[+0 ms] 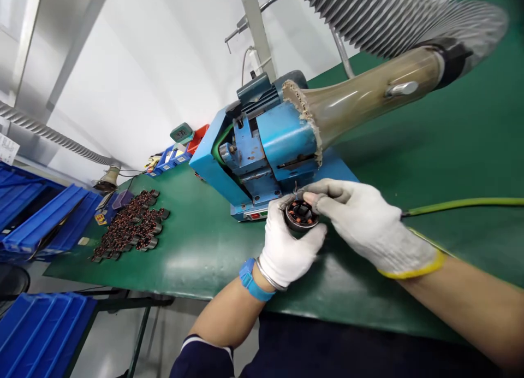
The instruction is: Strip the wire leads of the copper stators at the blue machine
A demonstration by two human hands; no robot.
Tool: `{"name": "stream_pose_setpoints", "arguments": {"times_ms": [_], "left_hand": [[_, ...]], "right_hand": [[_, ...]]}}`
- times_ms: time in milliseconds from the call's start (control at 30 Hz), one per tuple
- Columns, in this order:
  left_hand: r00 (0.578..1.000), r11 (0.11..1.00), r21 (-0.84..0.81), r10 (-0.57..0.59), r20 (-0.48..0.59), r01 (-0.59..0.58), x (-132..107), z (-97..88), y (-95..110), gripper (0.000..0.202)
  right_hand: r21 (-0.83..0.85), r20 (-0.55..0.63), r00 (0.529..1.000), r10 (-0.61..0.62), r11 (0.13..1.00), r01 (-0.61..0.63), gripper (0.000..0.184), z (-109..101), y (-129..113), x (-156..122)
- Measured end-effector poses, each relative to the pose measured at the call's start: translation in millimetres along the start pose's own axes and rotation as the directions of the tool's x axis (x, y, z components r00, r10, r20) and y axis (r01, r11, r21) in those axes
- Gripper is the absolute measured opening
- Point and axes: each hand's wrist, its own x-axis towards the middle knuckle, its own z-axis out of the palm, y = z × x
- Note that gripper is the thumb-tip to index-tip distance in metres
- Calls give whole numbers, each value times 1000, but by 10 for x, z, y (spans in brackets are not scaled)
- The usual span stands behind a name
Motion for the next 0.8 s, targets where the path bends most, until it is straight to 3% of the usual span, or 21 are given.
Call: {"name": "stream_pose_setpoints", "arguments": {"times_ms": [67, 233, 367, 467, 633, 800], "left_hand": [[1000, 1000, 13, -3, -9, 3, 20, 13, 22, 55], [988, 994, 95, -41, -151, 56, 75, 71, 120, 57], [985, 993, 99, -50, -165, 67, 137, 101, 134, 54], [987, 992, 127, -2, -164, 23, 214, 108, 103, 52], [986, 994, 107, 10, -167, 9, 383, 112, 123, 59], [981, 995, 101, 40, -189, -22, 523, 149, 217, 56]], "right_hand": [[37, -65, 998, 6, 999, -3, 24, -42, 14, 40], [118, -226, 974, -30, 991, 58, 30, -188, 78, 205], [49, -67, 997, -23, 998, 26, 32, -89, 94, 135], [-15, 28, 996, -81, 997, 81, 32, 4, 114, 54], [-257, 25, 986, -166, 952, 167, 53, 51, 44, 94], [-432, -29, 993, -112, 898, 89, 37, 116, -220, 146]]}}
